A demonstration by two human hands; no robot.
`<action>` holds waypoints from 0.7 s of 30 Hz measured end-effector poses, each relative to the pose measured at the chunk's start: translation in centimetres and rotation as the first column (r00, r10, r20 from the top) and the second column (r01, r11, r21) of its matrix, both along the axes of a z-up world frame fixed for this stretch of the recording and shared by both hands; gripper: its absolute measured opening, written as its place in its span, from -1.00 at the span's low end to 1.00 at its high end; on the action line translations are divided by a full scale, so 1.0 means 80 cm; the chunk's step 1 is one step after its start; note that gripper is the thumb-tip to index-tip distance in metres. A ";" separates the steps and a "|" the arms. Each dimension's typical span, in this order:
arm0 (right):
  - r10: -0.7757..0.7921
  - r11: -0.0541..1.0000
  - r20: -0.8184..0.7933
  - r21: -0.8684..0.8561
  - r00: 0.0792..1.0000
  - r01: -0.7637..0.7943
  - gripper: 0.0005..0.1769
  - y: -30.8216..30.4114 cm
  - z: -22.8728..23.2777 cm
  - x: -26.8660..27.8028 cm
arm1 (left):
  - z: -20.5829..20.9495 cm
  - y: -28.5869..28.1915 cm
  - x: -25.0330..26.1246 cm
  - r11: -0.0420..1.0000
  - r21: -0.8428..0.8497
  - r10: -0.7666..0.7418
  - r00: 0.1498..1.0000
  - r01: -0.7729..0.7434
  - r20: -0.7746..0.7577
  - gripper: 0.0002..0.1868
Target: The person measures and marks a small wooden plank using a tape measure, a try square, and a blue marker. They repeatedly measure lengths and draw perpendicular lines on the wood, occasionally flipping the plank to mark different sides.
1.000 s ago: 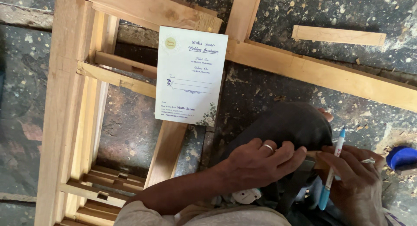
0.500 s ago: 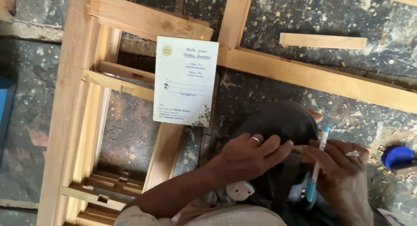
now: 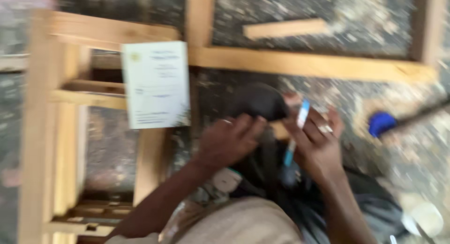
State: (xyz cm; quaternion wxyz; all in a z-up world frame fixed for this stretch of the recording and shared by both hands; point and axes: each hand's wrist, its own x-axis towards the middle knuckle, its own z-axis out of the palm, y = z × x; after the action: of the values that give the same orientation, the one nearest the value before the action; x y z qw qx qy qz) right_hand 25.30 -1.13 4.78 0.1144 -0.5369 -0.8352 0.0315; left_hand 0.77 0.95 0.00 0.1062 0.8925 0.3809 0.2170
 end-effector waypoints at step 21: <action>-0.154 0.985 -0.352 0.014 0.923 0.169 -0.47 -0.028 -0.043 0.045 | 0.071 -0.007 0.000 0.965 -0.236 0.101 0.993 -0.114 -0.063 -0.41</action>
State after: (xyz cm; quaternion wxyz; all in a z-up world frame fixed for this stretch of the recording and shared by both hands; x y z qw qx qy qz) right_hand 28.92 -3.35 1.31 0.2749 -0.5871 -0.7550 0.0986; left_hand 0.78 0.39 5.68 0.1913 0.8565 0.4546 0.1525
